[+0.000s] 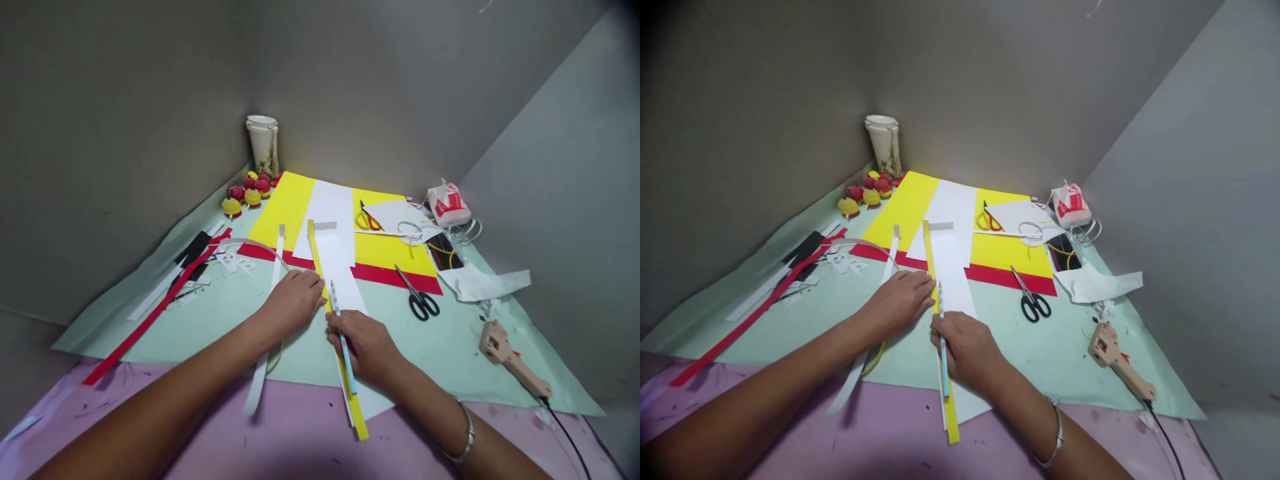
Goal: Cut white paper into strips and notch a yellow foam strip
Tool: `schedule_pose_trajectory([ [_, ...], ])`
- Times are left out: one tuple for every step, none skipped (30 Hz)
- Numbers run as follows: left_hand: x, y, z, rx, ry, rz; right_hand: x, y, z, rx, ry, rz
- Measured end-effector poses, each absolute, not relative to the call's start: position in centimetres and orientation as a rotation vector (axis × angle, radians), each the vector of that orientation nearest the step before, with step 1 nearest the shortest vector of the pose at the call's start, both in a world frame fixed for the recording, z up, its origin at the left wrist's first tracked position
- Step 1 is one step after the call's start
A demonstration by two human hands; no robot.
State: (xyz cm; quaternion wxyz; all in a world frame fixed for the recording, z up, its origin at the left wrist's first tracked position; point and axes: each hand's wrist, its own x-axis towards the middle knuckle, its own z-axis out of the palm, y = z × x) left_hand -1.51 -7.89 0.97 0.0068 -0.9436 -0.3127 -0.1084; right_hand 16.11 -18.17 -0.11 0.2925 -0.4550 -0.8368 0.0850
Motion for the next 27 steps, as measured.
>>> schedule_pose_trajectory([
  [-1.5,-7.7,1.0,-2.946,-0.982,-0.344,16.1,-18.0,-0.1,-1.217,-2.230,0.229],
  [-1.5,-7.6,0.9,-2.941,-0.987,-0.345,16.1,-17.8,-0.1,-1.224,-2.230,0.232],
  [-1.5,-7.4,0.9,-2.936,-0.992,-0.344,16.0,-17.6,-0.1,-1.230,-2.229,0.235],
  [-1.5,-7.2,0.8,-2.930,-0.996,-0.345,16.0,-17.4,-0.1,-1.236,-2.229,0.239],
  [-1.5,-7.1,0.8,-2.925,-0.999,-0.348,16.0,-17.2,-0.1,-1.243,-2.229,0.241],
  [-1.6,-6.9,0.7,-2.921,-1.000,-0.353,15.9,-17.0,0.0,-1.249,-2.228,0.244],
  [-1.6,-6.8,0.7,-2.917,-1.000,-0.360,15.9,-16.9,0.0,-1.254,-2.228,0.247],
  [-1.6,-6.7,0.7,-2.914,-1.000,-0.367,15.9,-16.8,0.0,-1.258,-2.227,0.250],
  [-1.7,-6.6,0.6,-2.915,-1.000,-0.372,15.8,-16.7,0.1,-1.260,-2.226,0.253],
  [-1.7,-6.6,0.6,-2.918,-1.002,-0.372,15.8,-16.6,0.1,-1.260,-2.223,0.256],
  [-1.8,-6.5,0.6,-2.919,-1.009,-0.369,15.8,-16.6,0.1,-1.259,-2.217,0.259],
  [-1.8,-6.5,0.5,-2.920,-1.017,-0.365,15.9,-16.7,0.1,-1.259,-2.208,0.261],
  [-1.9,-6.5,0.5,-2.921,-1.024,-0.361,15.9,-16.7,0.1,-1.261,-2.198,0.262],
  [-1.9,-6.5,0.4,-2.918,-1.031,-0.361,15.9,-16.8,0.1,-1.263,-2.188,0.262],
  [-1.9,-6.5,0.4,-2.914,-1.038,-0.364,16.0,-16.9,0.0,-1.266,-2.180,0.262],
  [-1.9,-6.5,0.3,-2.912,-1.041,-0.368,16.1,-17.0,0.0,-1.268,-2.174,0.261],
  [-1.9,-6.5,0.3,-2.914,-1.040,-0.371,16.1,-17.1,-0.1,-1.270,-2.170,0.260],
  [-1.9,-6.5,0.3,-2.920,-1.037,-0.371,16.2,-17.3,-0.2,-1.271,-2.168,0.258],
  [-2.0,-6.5,0.3,-2.928,-1.037,-0.370,16.3,-17.4,-0.2,-1.272,-2.167,0.256],
  [-2.0,-6.5,0.4,-2.937,-1.037,-0.367,16.4,-17.6,-0.3,-1.273,-2.166,0.254],
  [-2.0,-6.5,0.4,-2.947,-1.039,-0.363,16.5,-17.7,-0.3,-1.272,-2.167,0.253],
  [-2.0,-6.5,0.5,-2.954,-1.045,-0.362,16.6,-17.8,-0.4,-1.270,-2.169,0.251],
  [-2.0,-6.5,0.6,-2.959,-1.051,-0.361,16.6,-17.9,-0.4,-1.266,-2.172,0.249],
  [-2.0,-6.5,0.6,-2.961,-1.056,-0.364,16.7,-17.9,-0.4,-1.262,-2.174,0.246],
  [-2.0,-6.5,0.6,-2.964,-1.057,-0.368,16.7,-18.0,-0.5,-1.257,-2.177,0.243],
  [-2.1,-6.5,0.6,-2.965,-1.055,-0.375,16.7,-18.0,-0.5,-1.253,-2.181,0.239],
  [-2.1,-6.5,0.5,-2.965,-1.052,-0.383,16.7,-18.0,-0.5,-1.249,-2.184,0.235],
])
